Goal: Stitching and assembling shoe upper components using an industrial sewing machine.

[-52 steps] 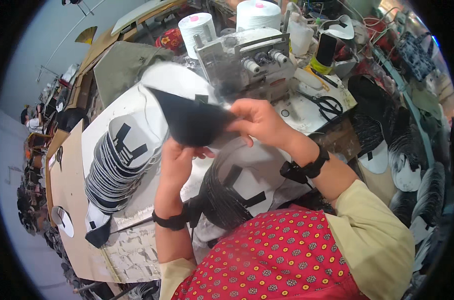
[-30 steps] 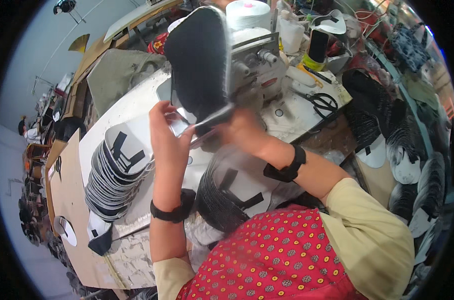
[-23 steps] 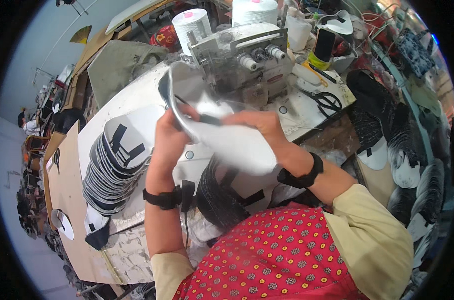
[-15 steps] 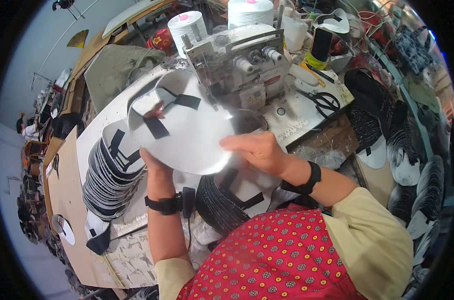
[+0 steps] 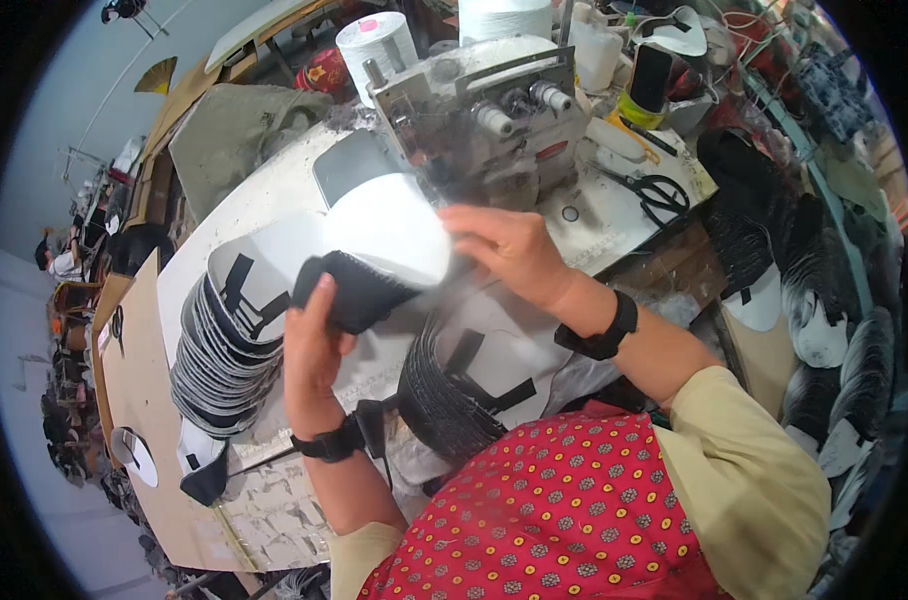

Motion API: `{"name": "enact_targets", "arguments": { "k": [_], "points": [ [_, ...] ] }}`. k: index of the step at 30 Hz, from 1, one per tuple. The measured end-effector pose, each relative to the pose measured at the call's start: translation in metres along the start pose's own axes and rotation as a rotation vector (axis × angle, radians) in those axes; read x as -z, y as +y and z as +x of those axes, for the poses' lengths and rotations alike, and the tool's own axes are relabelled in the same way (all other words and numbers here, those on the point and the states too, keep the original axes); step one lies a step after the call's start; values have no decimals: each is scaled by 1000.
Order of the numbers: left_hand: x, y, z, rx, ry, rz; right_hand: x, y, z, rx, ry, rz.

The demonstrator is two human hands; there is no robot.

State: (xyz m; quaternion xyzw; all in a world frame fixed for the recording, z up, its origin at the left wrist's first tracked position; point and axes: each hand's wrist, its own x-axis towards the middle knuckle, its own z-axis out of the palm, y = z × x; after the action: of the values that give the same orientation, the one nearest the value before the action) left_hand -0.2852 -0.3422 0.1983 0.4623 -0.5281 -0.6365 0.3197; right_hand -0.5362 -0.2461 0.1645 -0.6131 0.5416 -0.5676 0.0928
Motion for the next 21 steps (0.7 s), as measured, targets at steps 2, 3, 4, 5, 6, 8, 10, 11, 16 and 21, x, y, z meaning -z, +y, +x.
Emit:
{"name": "enact_targets", "arguments": {
  "k": [2, 3, 4, 5, 6, 8, 10, 11, 16, 21],
  "points": [
    [-4, 3, -22, 62, -117, 55, 2, 0, 0, -2, -11, -16],
    [-8, 6, -30, 138, -164, 38, 2, 1, 0, -21, -20, -48],
    [-11, 9, -35, 190, -257, 29, 3, 1, 0, -59, -28, -28],
    [-16, 9, -39, 186, -296, 24, 3, 2, 0, -45, -38, -37],
    [-22, 8, -42, 122, -342, 43, 3, 3, 0, -56, -33, -2],
    [-33, 5, -45, 31, -468, 203, 3, 4, -1, -61, -33, 32],
    [-47, -4, -46, -87, -498, 202, 3, 4, -1, 25, 23, -19],
    [-54, -9, -46, -192, -501, 225, 4, 4, -2, 65, 32, -1],
    [-66, -31, -37, -114, -543, -131, 6, 2, -4, -101, -6, 140],
    [-60, -40, -27, -4, -418, -76, 3, -2, -6, -169, -39, 204]
  ]
}}
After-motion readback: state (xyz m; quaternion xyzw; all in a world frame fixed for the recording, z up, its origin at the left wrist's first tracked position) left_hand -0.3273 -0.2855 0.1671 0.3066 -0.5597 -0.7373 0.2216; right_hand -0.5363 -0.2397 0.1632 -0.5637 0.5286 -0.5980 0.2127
